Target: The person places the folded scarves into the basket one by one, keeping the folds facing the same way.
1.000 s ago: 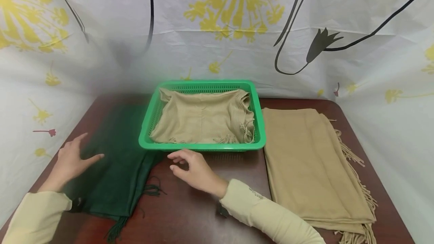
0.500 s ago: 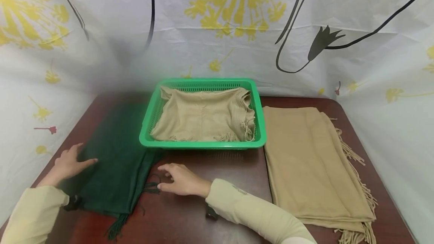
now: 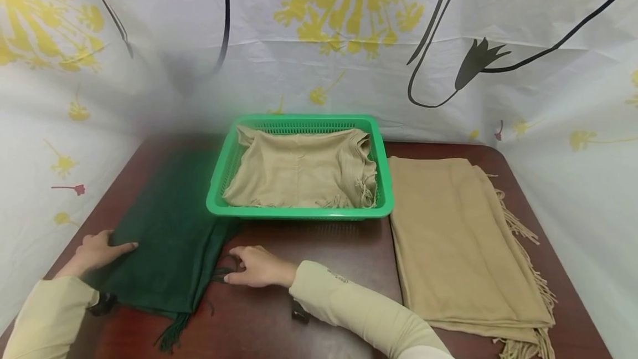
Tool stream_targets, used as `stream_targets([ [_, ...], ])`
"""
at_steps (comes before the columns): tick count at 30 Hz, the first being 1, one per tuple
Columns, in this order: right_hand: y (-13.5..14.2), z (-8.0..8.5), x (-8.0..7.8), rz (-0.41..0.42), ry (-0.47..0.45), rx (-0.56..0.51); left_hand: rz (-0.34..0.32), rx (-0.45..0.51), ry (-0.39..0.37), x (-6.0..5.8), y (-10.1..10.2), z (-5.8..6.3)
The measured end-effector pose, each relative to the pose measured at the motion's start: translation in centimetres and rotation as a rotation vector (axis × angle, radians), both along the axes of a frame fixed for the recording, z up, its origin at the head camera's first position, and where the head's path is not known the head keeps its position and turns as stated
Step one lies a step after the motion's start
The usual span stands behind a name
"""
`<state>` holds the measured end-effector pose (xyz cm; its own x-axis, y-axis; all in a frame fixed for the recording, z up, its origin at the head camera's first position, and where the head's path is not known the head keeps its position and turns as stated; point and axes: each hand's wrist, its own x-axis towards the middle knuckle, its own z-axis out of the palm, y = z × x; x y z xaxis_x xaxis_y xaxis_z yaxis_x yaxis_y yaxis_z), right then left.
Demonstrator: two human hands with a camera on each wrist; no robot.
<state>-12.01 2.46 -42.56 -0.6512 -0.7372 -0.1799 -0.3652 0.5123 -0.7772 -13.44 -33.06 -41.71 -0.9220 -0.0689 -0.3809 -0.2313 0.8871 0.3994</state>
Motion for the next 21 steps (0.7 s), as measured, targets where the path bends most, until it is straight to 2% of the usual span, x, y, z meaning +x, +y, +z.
stream_targets([
  [8, -0.7, -0.6, -0.6, -0.071, -0.117, -0.064, -0.048, -0.001, 0.051, -0.1, 0.2, -0.1],
  [11, -1.2, -0.6, -0.9, -0.1, -0.144, -0.08, -0.045, 0.002, 0.043, -0.1, 0.2, -0.1],
  [21, -2.9, -1.2, -1.7, -0.142, -0.14, -0.106, -0.034, -0.001, 0.048, 0.2, 0.1, -0.5],
])
